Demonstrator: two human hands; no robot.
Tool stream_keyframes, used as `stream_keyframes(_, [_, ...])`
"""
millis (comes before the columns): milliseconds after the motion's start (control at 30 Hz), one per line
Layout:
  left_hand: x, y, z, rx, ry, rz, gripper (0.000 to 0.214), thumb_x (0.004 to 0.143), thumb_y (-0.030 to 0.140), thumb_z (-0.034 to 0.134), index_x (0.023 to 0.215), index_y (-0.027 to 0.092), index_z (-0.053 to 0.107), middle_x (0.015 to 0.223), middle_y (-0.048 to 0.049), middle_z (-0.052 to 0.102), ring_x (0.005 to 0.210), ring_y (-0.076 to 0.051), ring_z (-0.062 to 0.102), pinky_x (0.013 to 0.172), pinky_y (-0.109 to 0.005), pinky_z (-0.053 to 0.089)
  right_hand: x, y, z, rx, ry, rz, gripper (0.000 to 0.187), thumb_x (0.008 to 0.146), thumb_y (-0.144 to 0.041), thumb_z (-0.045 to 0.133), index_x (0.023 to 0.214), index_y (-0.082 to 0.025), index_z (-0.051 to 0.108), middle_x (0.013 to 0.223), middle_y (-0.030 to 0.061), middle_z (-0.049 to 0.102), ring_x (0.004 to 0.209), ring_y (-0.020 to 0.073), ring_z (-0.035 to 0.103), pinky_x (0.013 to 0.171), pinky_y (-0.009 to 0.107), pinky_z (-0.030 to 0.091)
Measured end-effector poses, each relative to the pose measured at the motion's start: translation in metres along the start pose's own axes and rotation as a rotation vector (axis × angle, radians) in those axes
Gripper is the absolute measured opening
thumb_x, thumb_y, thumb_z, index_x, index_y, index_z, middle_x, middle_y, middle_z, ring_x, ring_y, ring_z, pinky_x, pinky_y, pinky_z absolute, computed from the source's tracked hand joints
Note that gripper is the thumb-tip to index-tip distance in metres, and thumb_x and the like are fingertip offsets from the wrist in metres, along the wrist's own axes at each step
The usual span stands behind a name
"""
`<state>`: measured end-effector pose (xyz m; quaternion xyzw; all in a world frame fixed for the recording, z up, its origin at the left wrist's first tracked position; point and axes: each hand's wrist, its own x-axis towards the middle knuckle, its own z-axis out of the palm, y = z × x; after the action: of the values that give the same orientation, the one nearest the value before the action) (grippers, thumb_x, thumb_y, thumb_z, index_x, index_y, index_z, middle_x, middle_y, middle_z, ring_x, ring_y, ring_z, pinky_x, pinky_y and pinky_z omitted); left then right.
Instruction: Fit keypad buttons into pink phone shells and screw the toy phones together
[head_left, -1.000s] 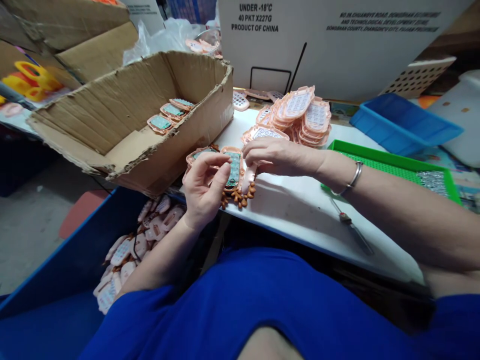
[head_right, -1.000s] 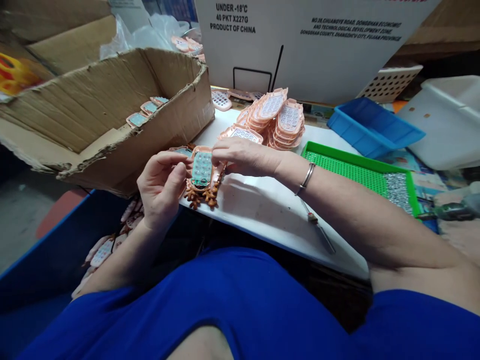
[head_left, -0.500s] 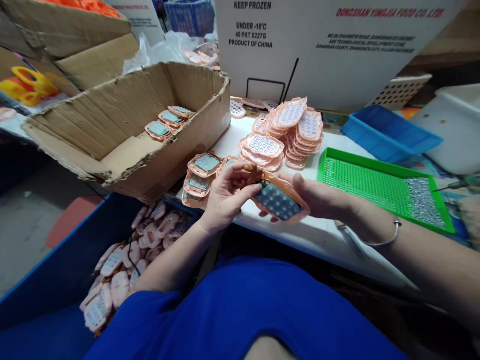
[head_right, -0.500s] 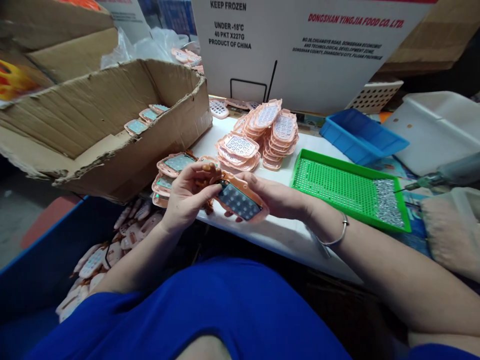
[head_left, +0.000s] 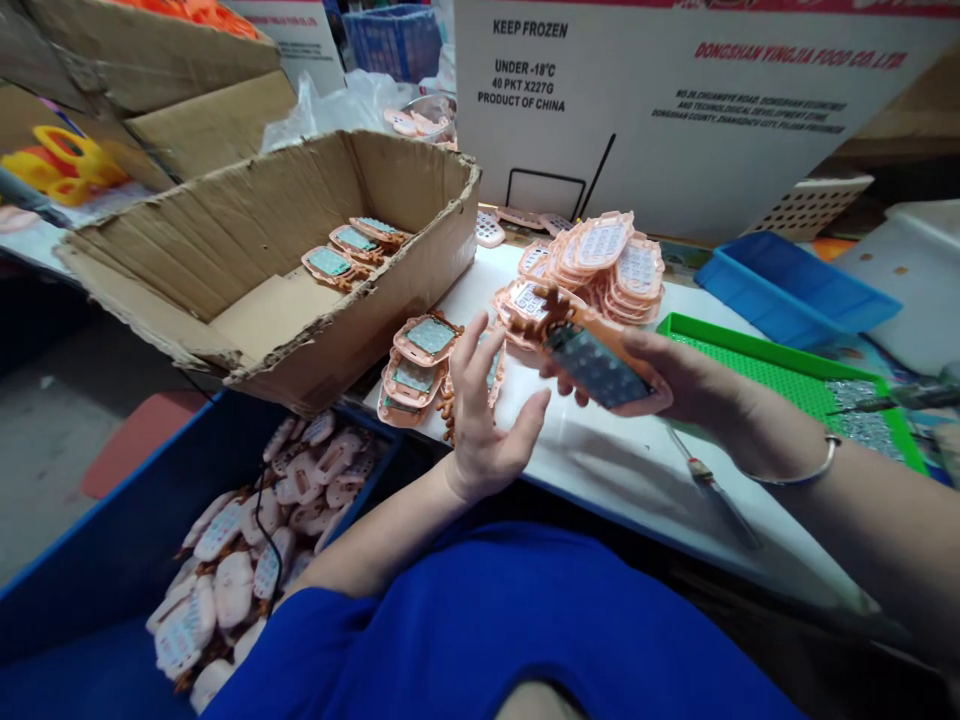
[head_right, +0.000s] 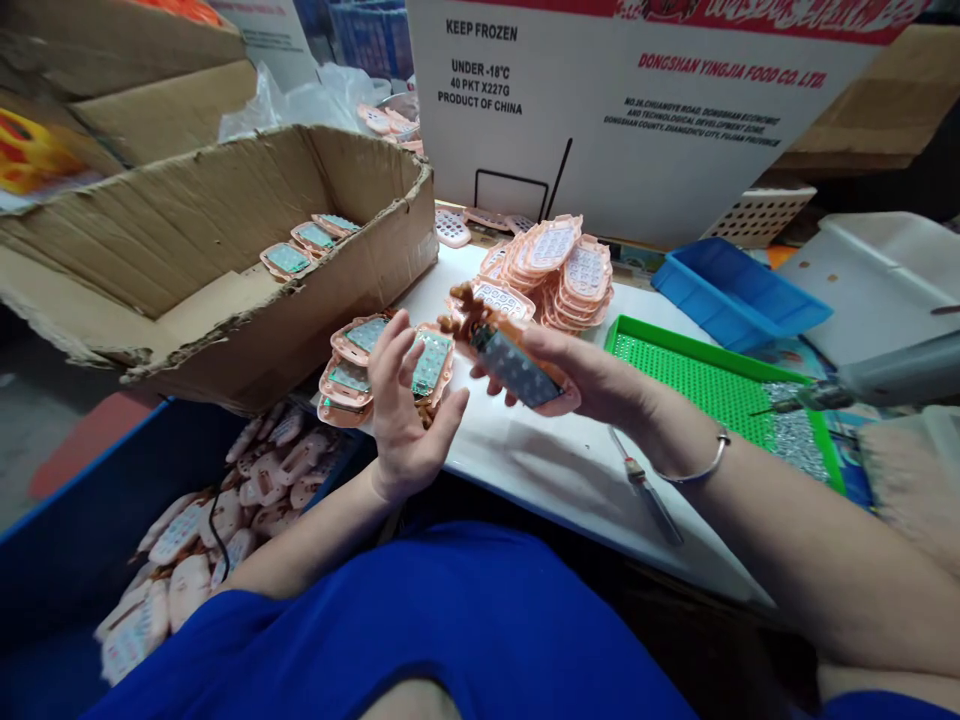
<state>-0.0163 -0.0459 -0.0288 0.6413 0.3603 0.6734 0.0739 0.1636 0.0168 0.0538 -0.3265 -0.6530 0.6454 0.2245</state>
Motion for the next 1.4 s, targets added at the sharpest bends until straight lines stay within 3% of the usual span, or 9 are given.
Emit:
stream_keyframes(67, [-0.006,0.001,0.002,0.01,0.008,0.148,0.063,0.087,0.026,0.061,0.145,0.028,0.035,0.151,-0.0126,0.039,0.142,-0.029,0.039,0.113,-0.05,0.041,0.014,-0.005,-0.011,-0.246,0.148,-0.1,0.067,0.076,-0.07,0.058,0.121,-0.02,0.061,0.104,0.0101,0.07,0.087,0.0254,0.066,0.073,0.04,0.055])
stream_keyframes(200, [-0.019,0.0,0.014,-0.015,-0.215,0.286,0.041,0.088,0.021,0.058,0.128,0.021,0.051,0.129,-0.0152,0.058,0.128,-0.028,0.054,0.103,-0.047,0.051,0.055,-0.002,-0.029,-0.949,0.384,-0.218,0.07,0.076,-0.058,0.066,0.133,-0.019,0.056,0.12,0.0133,0.065,0.108,0.0311,0.06,0.091,0.046,0.048])
stream_keyframes(367, [-0.026,-0.007,0.026,-0.073,-0.385,0.217,0.021,0.09,0.018,0.053,0.111,0.017,0.058,0.112,-0.0159,0.068,0.109,-0.025,0.064,0.093,-0.042,0.056,0.09,0.004,-0.024,-1.59,0.346,-0.082,0.065,0.086,-0.056,0.056,0.139,-0.019,0.053,0.115,0.0175,0.065,0.108,0.0356,0.055,0.09,0.047,0.041])
stream_keyframes(833, [-0.027,-0.008,0.023,-0.185,-0.406,0.126,0.021,0.091,0.018,0.052,0.109,0.017,0.062,0.11,-0.0165,0.07,0.102,-0.024,0.066,0.089,-0.041,0.055,0.103,-0.005,-0.017,-1.715,0.294,-0.007,0.063,0.088,-0.061,0.046,0.13,-0.015,0.058,0.112,0.0195,0.063,0.11,0.0372,0.051,0.094,0.051,0.034])
stream_keyframes(900, [-0.027,-0.005,0.021,-0.265,-0.384,-0.042,0.021,0.091,0.022,0.055,0.11,0.018,0.062,0.108,-0.0155,0.07,0.1,-0.023,0.067,0.09,-0.041,0.055,0.093,-0.01,-0.015,-1.681,0.34,-0.044,0.065,0.087,-0.061,0.049,0.132,-0.015,0.056,0.114,0.0202,0.063,0.11,0.0379,0.051,0.095,0.051,0.034])
stream_keyframes(1000, [-0.019,0.006,0.021,-0.547,-0.283,-0.595,0.034,0.092,0.04,0.058,0.12,0.021,0.057,0.113,-0.0123,0.068,0.102,-0.022,0.067,0.09,-0.04,0.055,0.063,-0.015,-0.01,-1.529,0.367,-0.125,0.068,0.084,-0.057,0.053,0.137,-0.016,0.052,0.118,0.0181,0.063,0.11,0.0373,0.053,0.096,0.051,0.035])
stream_keyframes(1100, [-0.004,0.021,0.025,-0.934,-0.133,-1.054,0.045,0.098,0.056,0.04,0.131,0.027,0.05,0.126,-0.0085,0.064,0.116,-0.022,0.063,0.094,-0.041,0.054,0.025,-0.01,-0.002,-1.324,0.306,-0.216,0.071,0.084,-0.059,0.053,0.14,-0.016,0.05,0.125,0.0163,0.062,0.111,0.0344,0.055,0.094,0.048,0.04])
stream_keyframes(1233, [0.012,0.034,0.036,-1.183,-0.187,-1.263,0.057,0.102,0.052,0.008,0.135,0.033,0.05,0.139,-0.0035,0.06,0.127,-0.022,0.057,0.097,-0.042,0.053,-0.019,0.014,0.008,-1.27,0.313,-0.228,0.074,0.086,-0.063,0.053,0.143,-0.017,0.049,0.123,0.0149,0.064,0.109,0.0324,0.055,0.092,0.047,0.042])
stream_keyframes(1400, [0.005,0.042,0.051,-1.153,-0.303,-1.339,0.064,0.1,0.058,0.008,0.136,0.03,0.053,0.132,-0.0045,0.066,0.125,-0.023,0.06,0.1,-0.042,0.052,-0.047,0.045,0.012,-1.376,0.44,-0.236,0.084,0.085,-0.079,0.04,0.142,-0.018,0.051,0.115,0.0142,0.065,0.101,0.0308,0.053,0.087,0.044,0.04])
